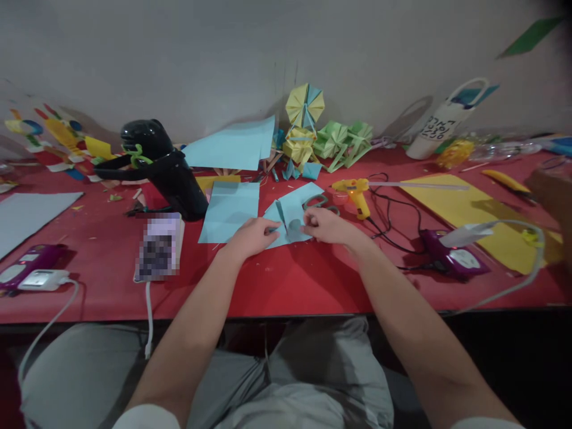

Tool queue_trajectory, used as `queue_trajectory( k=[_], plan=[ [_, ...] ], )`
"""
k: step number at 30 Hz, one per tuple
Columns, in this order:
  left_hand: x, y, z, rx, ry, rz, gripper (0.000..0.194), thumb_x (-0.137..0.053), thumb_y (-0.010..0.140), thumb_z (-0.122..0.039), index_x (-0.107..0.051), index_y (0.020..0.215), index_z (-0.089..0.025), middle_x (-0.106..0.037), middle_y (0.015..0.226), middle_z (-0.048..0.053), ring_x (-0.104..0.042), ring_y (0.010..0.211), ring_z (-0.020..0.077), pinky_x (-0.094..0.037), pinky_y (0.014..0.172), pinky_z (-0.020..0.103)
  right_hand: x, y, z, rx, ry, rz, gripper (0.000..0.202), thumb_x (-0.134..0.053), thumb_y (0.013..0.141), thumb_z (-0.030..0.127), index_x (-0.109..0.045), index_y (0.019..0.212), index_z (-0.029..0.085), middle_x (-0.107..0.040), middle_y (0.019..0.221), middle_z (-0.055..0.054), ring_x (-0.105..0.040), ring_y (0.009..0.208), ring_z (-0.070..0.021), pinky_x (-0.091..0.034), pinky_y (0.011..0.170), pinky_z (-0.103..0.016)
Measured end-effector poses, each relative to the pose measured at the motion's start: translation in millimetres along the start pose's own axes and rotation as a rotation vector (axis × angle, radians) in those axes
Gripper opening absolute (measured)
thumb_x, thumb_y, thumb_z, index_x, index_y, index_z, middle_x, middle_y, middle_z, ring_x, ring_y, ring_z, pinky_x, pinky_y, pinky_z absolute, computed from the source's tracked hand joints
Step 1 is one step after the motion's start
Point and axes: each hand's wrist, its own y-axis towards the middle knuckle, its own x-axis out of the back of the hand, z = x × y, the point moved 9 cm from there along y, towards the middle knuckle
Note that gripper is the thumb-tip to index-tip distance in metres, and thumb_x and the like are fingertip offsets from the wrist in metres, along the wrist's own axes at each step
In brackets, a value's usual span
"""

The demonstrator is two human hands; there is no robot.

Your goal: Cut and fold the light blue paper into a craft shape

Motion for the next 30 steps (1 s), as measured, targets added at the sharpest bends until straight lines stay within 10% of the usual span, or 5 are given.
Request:
queue_trajectory(
  k=[24, 30],
  plan=[
    [-0.6, 0, 3, 0.009, -0.017, -0.006, 0.044, -0.052, 0.085, -0.04, -0.064, 0.125, -0.024, -0.062, 0.079, 0.003, -0.054, 0.072, 0.016, -0.039, 0.064, 0.028, 2, -12, -2, -0.06, 0.123, 0.134, 0.027, -0.068, 0.077, 0.015, -0.043, 0.07, 0.02, -0.06, 0.052, 0.002, -0.058, 0.047, -0.0109, -0.042, 0.044, -0.02],
    [4.6, 5, 6, -0.022, -0.008, -0.11, 0.04, -0.054, 0.084, -0.039, -0.065, 0.117, -0.02, -0.064, 0.086, 0.006, -0.057, 0.081, 0.018, -0.044, 0.072, 0.029, 22, -2, 5, 0.097, 0.363, -0.096, 0.021, -0.067, 0.077, 0.022, -0.046, 0.083, 0.021, -0.059, 0.062, 0.003, -0.056, 0.05, -0.0101, -0.046, 0.049, -0.023]
  ],
)
